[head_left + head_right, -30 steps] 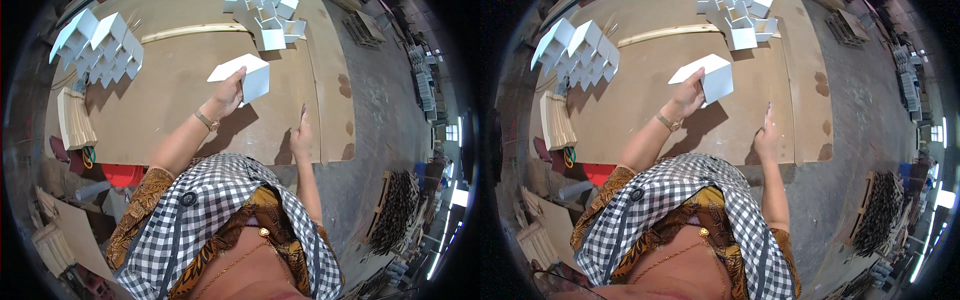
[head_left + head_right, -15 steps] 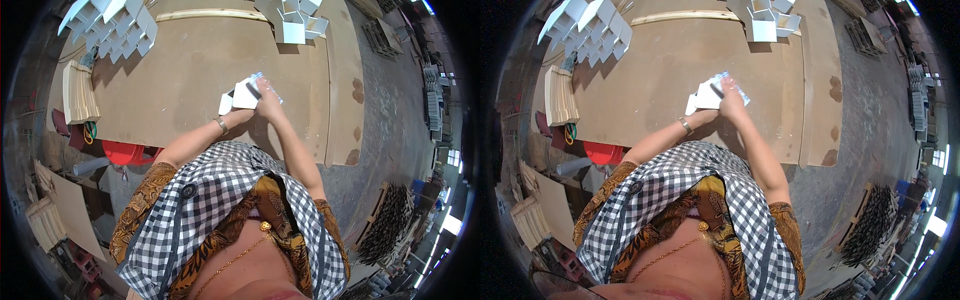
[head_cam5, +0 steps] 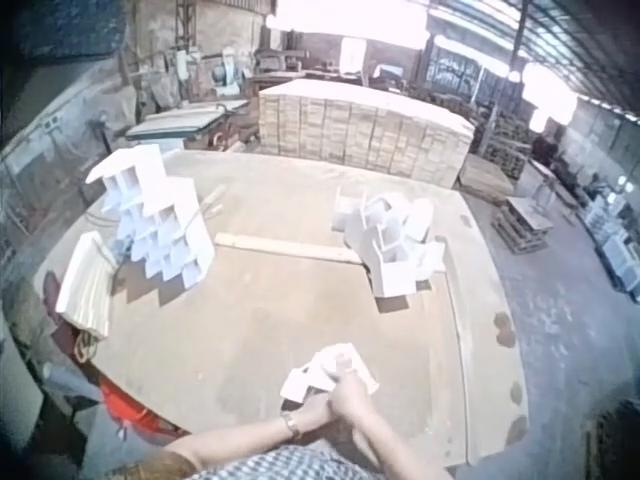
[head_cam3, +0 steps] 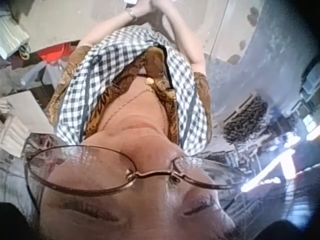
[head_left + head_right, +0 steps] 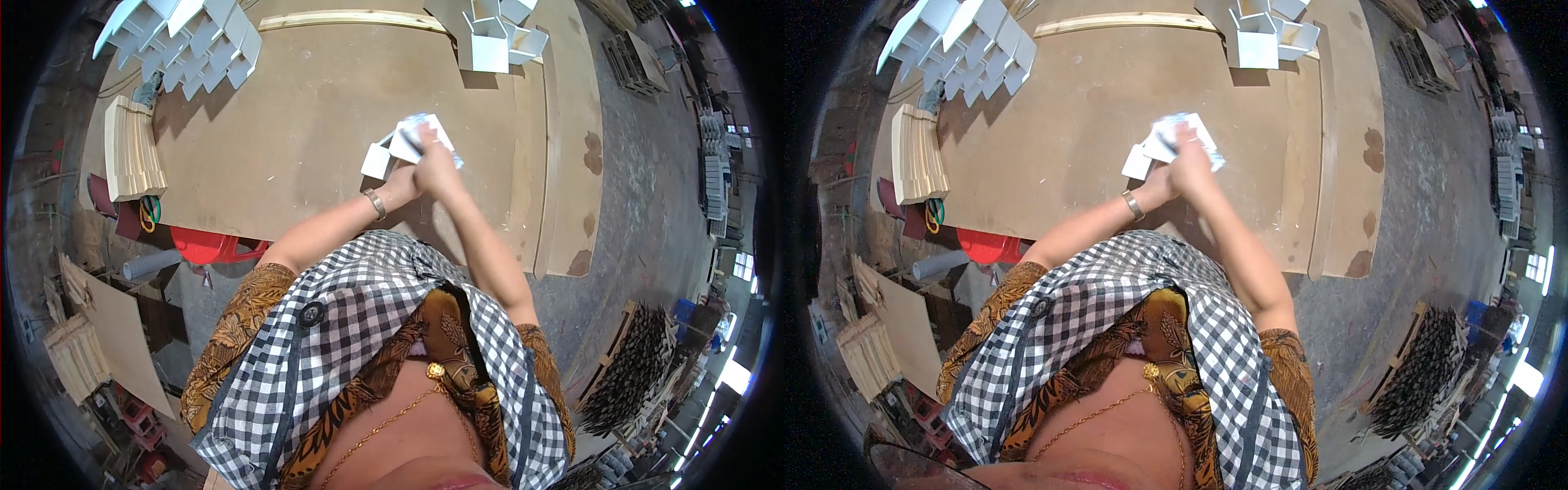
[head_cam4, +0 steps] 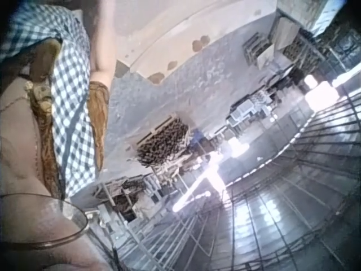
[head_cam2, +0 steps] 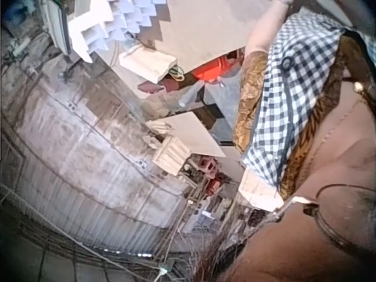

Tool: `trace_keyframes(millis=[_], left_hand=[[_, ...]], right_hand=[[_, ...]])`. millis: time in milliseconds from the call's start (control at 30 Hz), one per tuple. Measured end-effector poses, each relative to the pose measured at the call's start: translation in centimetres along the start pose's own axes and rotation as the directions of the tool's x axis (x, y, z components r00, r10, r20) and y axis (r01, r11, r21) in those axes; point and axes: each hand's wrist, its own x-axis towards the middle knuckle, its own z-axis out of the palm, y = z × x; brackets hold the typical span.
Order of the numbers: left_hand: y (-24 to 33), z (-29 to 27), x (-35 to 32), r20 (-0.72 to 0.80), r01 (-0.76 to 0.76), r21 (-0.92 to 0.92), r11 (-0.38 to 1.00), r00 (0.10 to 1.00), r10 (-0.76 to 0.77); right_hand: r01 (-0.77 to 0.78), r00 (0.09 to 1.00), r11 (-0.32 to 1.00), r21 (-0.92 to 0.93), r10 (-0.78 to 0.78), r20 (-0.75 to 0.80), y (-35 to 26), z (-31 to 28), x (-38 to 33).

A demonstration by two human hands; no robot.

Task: Sanding and stacking white house-shaped wooden blocks on a workbench.

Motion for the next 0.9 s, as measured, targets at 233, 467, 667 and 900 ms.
trace_keyframes(millis=[233, 467, 667, 900], left_hand=[[-0.7, 1.8, 0.7, -0.313, -0.169, -0.395, 0.903, 0.949, 0.041], [4.4, -4.3, -1.0, 0.121, -0.259, 0.232, 0.938, 0.964, 0.236], [2.1, -5.7, -0.9, 0.385, -0.217, 0.247, 0.944, 0.916, 0.11], [1.4, -6.2, -2.1, 0.575, 0.121, -0.065, 0.991, 0.816, -0.061]], right_hand=[[0.429, 0.897, 0.87, 0.242, -0.442, -0.002, -4.9, -3.1, -4.0], [-0.09, 0.977, 0.66, 0.746, 0.202, -0.062, 4.7, -6.6, 3.2], [-0.294, 0.955, 0.716, 0.633, 0.25, 0.16, 6.3, -3.7, 0.7], [-0.111, 0.994, 0.849, 0.518, 0.096, 0.054, 8.3, -1.9, 0.2]])
